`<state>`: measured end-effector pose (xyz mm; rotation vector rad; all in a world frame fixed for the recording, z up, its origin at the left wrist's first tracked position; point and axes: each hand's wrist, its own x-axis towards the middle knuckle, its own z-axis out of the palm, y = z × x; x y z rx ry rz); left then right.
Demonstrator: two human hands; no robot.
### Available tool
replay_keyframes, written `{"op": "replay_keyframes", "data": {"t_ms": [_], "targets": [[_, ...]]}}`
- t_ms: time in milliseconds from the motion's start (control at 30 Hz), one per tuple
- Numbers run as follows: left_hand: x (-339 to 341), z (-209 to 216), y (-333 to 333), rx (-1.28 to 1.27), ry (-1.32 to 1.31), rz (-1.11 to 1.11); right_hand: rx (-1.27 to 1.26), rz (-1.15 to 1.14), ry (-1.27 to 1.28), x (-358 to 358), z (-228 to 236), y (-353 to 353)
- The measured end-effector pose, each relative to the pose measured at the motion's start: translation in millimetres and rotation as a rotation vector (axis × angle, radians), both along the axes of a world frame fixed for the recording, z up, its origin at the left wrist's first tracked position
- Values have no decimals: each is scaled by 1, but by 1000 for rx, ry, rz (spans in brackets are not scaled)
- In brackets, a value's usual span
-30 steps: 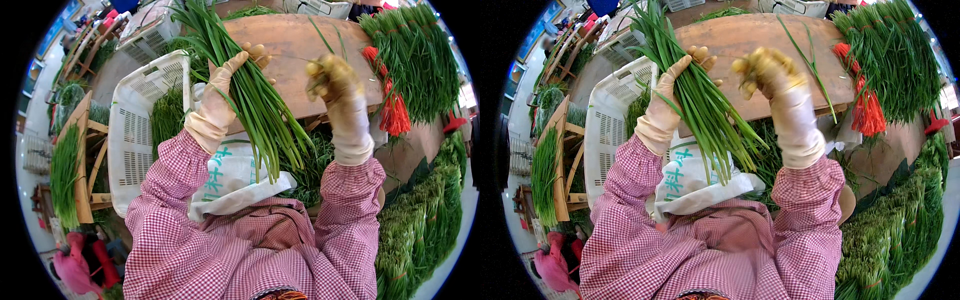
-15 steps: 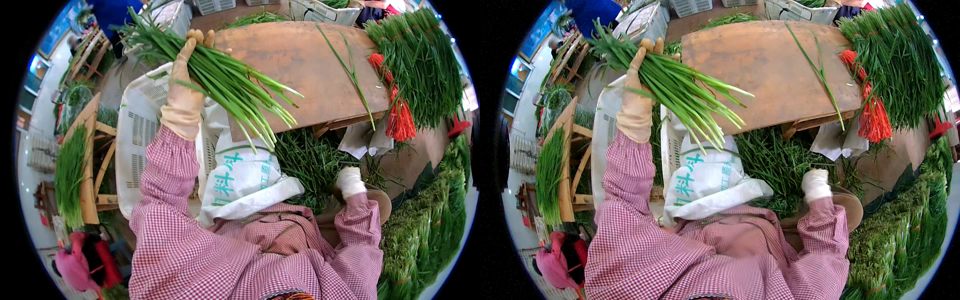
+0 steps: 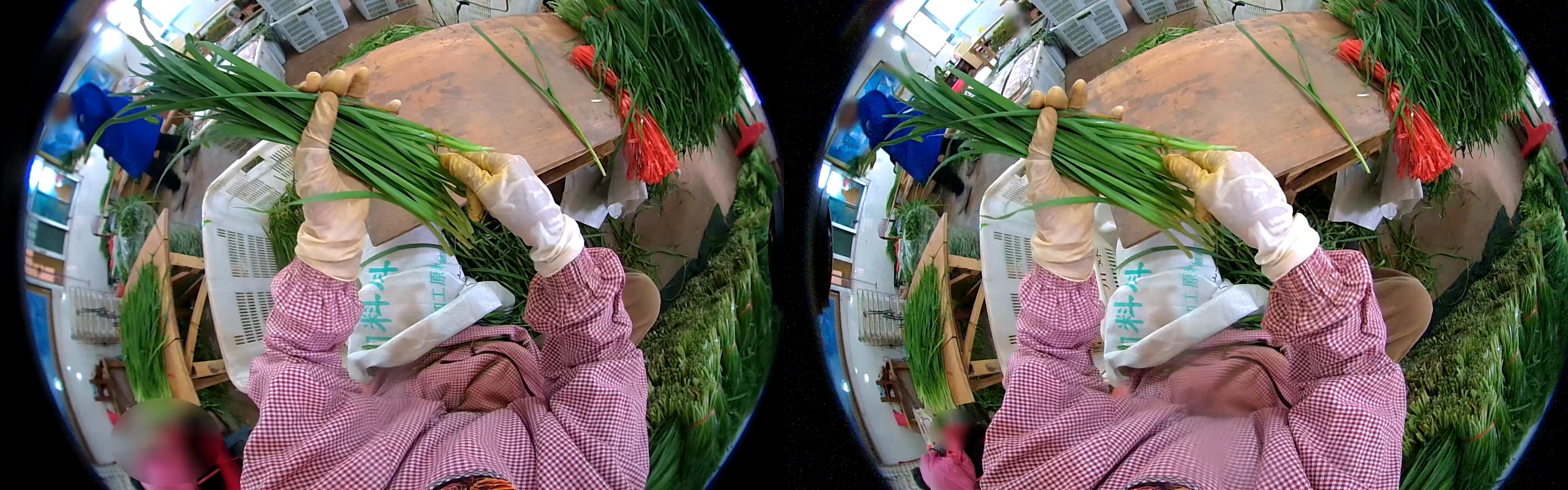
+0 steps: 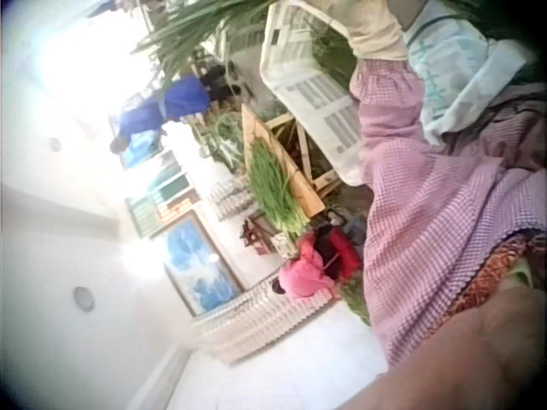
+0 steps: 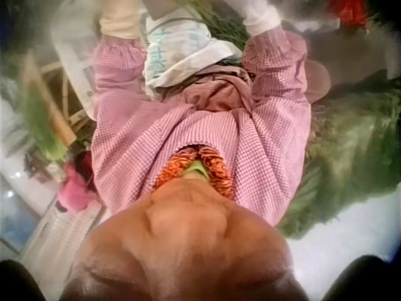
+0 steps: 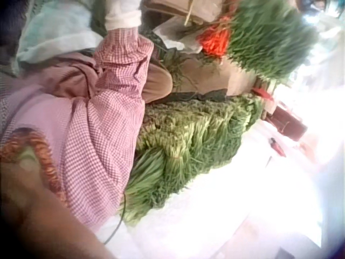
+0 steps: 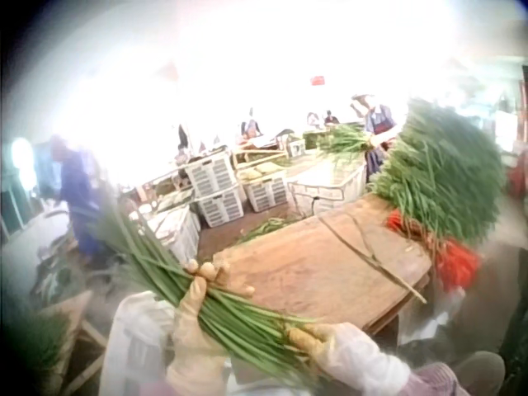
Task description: The person picks up bundles of green onions from a plastic crate, removes damaged or yellow leaves by hand, aligns the stalks on a wooden board, and returns the bundle to the crate.
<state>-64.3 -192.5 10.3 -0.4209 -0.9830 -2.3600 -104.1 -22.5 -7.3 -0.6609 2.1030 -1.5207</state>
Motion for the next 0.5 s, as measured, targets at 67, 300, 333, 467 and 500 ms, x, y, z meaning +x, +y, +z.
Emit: {"op": "replay_keyframes", "data": {"t_ms": [67,300,333,467,500], "targets": [[2,-2,2,32,-13,-22,-124,-11,-68,-3,-1,-9],[3,-11,4,49,-107,-62,-578,107,-294,-25,-2,-12],[4,-11,2,73,-119,-95,-678,155,-309,-27,0,-11],[-2,-23,-33,152,-169,-93,-1112,373,-440,-23,30,0],[-1,-23,-42,189,-187,-82,-1253,365,-316,-22,39,9]]}}
